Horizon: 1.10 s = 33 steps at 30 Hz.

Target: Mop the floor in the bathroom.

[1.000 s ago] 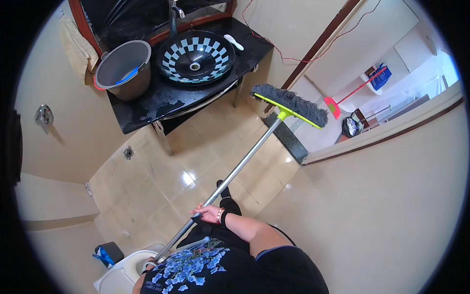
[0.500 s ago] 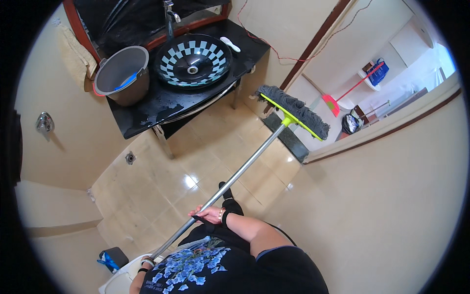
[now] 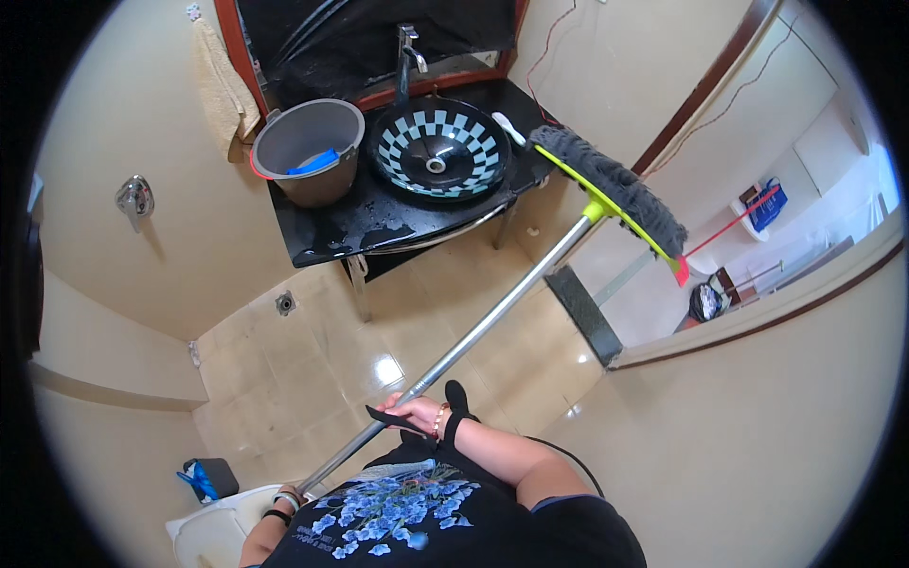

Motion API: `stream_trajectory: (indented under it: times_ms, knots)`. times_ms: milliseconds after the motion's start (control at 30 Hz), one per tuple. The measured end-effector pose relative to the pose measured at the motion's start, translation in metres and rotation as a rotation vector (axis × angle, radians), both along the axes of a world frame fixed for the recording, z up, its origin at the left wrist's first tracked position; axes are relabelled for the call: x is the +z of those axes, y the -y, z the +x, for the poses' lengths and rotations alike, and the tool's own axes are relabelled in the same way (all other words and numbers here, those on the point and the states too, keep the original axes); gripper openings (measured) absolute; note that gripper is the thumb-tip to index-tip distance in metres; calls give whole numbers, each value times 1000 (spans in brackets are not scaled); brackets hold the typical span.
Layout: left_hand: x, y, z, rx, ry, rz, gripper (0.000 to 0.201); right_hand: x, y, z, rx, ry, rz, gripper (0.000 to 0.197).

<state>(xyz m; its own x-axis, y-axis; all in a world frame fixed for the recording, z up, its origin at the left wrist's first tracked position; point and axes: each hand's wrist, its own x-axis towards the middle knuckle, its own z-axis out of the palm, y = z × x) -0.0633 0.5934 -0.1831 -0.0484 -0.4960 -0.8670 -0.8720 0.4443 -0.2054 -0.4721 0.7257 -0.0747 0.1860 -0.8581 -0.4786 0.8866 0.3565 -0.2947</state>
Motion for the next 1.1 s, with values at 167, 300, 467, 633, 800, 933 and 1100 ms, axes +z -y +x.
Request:
stream_trajectory:
  times_ms: [167, 300, 467, 633, 800, 933, 1100]
  knots:
    - [15, -25, 30, 148, -159, -59, 40, 28, 34, 2, 58, -55, -40, 10]
    - [59, -36, 39, 305, -332, -51, 40, 43, 66, 2, 113, -36, -34, 11]
    - [104, -47, 38, 463, -490, -222, 39, 47, 102, -1, 166, -28, -36, 11]
    - [154, -61, 13, 450, -540, -538, 32, 40, 132, -5, 190, 4, -33, 11]
    - [222, -41, -33, 391, -359, -708, 20, 49, 145, -21, 132, 136, -56, 9]
    - [249, -25, -38, 311, -314, -749, 19, 50, 149, -29, 115, 167, -142, 10]
    - [257, -15, -47, 356, -297, -701, 22, 71, 132, -65, 754, -459, -315, 36]
